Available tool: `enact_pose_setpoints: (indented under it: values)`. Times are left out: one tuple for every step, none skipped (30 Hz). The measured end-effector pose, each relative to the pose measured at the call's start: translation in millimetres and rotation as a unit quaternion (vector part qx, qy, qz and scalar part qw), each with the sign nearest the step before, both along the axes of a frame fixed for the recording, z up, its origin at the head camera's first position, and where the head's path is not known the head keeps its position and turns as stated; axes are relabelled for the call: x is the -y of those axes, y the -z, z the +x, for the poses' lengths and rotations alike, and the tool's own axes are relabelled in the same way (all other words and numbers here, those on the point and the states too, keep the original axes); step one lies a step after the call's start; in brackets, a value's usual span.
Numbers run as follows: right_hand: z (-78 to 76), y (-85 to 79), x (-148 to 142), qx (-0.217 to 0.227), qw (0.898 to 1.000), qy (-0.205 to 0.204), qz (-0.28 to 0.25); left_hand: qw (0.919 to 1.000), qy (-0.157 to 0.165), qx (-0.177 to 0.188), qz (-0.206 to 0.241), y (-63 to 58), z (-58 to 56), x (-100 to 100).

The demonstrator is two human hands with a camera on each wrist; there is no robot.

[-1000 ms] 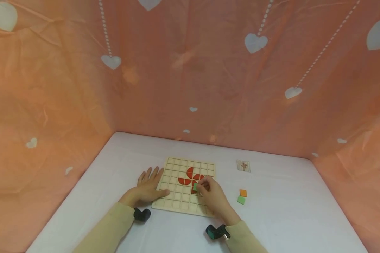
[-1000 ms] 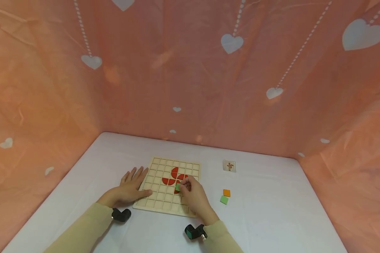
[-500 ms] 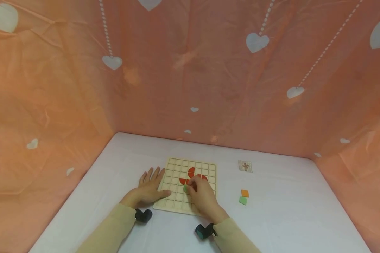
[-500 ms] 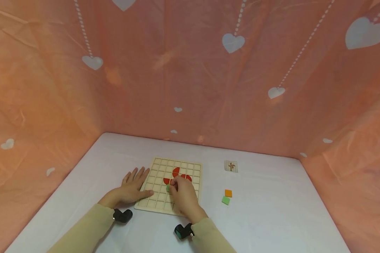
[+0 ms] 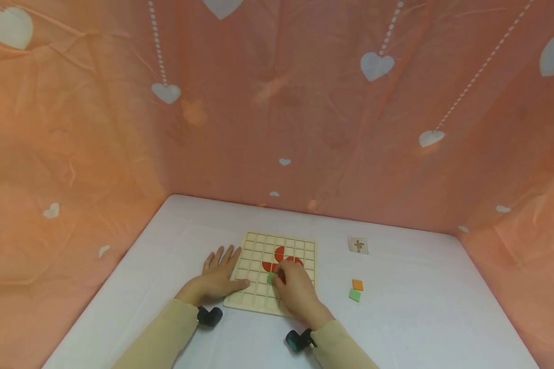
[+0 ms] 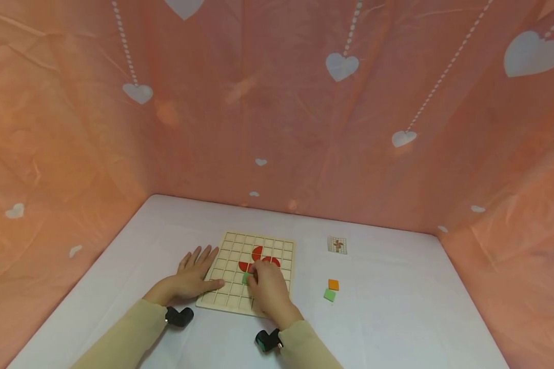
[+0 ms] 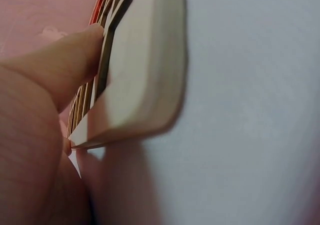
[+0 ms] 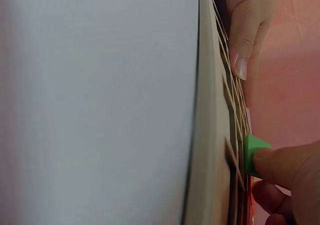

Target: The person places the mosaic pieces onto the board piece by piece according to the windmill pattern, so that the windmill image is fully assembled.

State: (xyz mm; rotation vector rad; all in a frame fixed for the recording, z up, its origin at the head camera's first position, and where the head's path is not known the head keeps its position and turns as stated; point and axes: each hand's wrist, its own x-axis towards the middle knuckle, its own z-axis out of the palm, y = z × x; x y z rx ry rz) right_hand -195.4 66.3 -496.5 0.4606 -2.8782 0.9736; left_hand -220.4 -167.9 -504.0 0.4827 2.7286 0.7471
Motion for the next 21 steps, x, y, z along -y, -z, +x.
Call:
enact_pose_setpoints:
  values:
    - [0.4, -0.1, 0.2, -0.004, 1.000, 0.000, 0.007, 1.0000, 0.001, 0.000, -0.001, -0.1, 0.0, -0.2]
    - [0.9, -0.1, 0.2, -0.008, 1.000, -0.002, 0.012, 1.0000, 0.001, 0.000, -0.001, -0.4, 0.1, -0.3]
    - [1.6, -0.5, 0.2, -0.011, 1.000, -0.003, 0.018, 1.0000, 0.002, 0.002, -0.001, -0.6, 0.0, -0.4]
    - [2.3, -0.8, 0.1, -0.014, 1.000, -0.005, 0.025, 1.0000, 0.002, 0.003, -0.001, -0.7, -0.2, -0.4]
    - [2.9, -0.7, -0.1, -0.017, 0.999, -0.007, 0.029, 1.0000, 0.002, 0.004, 0.000, -0.8, -0.2, -0.4]
    - [3.5, -0.7, -0.2, -0.020, 0.999, -0.009, 0.035, 1.0000, 0.001, 0.006, 0.001, -0.9, 0.0, -0.3]
    - [3.6, -0.5, -0.5, -0.024, 0.999, -0.011, 0.040, 1.0000, 0.001, 0.007, 0.003, -0.9, -0.2, -0.2]
    - [3.9, -0.3, -0.9, -0.029, 0.999, -0.014, 0.045, 1.0000, 0.001, 0.007, 0.003, -0.8, -0.1, -0.1]
    - [4.2, 0.0, -1.2, -0.032, 0.998, -0.015, 0.051, 1.0000, 0.001, 0.007, 0.003, -0.6, 0.0, -0.1]
    - [4.3, 0.7, -1.5, -0.038, 0.998, -0.017, 0.057, 1.0000, 0.001, 0.009, 0.001, -0.3, 0.1, 0.0]
    - [4.4, 1.5, -2.0, -0.045, 0.997, -0.019, 0.064, 0.9999, 0.001, 0.010, -0.001, -0.1, 0.5, 0.1]
    - [4.6, 1.8, -2.2, -0.052, 0.996, -0.020, 0.070, 0.9999, 0.001, 0.010, -0.002, 0.2, 0.8, 0.1]
    - [4.6, 2.2, -2.6, -0.059, 0.995, -0.021, 0.078, 1.0000, 0.002, 0.010, 0.000, 0.5, 1.0, 0.0]
    - [5.0, 2.1, -2.9, -0.066, 0.994, -0.021, 0.084, 1.0000, 0.002, 0.009, -0.001, 0.6, 1.0, -0.2]
    - [5.1, 2.0, -3.3, -0.073, 0.993, -0.021, 0.091, 1.0000, 0.002, 0.009, -0.001, 0.8, 0.9, -0.4]
    - [5.2, 1.7, -3.8, -0.079, 0.992, -0.021, 0.096, 1.0000, 0.001, 0.009, -0.001, 0.8, 0.7, -0.7]
    - [5.3, 1.1, -4.2, -0.083, 0.991, -0.021, 0.100, 1.0000, 0.001, 0.006, 0.000, 0.7, 0.5, -1.0]
    - [5.4, 0.5, -4.6, -0.084, 0.991, -0.020, 0.104, 1.0000, 0.000, 0.004, 0.001, 0.6, 0.3, -1.2]
    - [5.5, -0.1, -5.1, -0.085, 0.990, -0.019, 0.108, 1.0000, -0.001, 0.004, 0.002, 0.4, 0.0, -1.6]
    - [5.5, -0.8, -5.6, -0.084, 0.990, -0.018, 0.110, 1.0000, -0.003, 0.005, -0.002, 0.4, -0.3, -1.7]
    - [5.3, -1.0, -6.1, -0.082, 0.990, -0.018, 0.113, 1.0000, -0.004, 0.006, -0.001, 0.1, -0.2, -1.8]
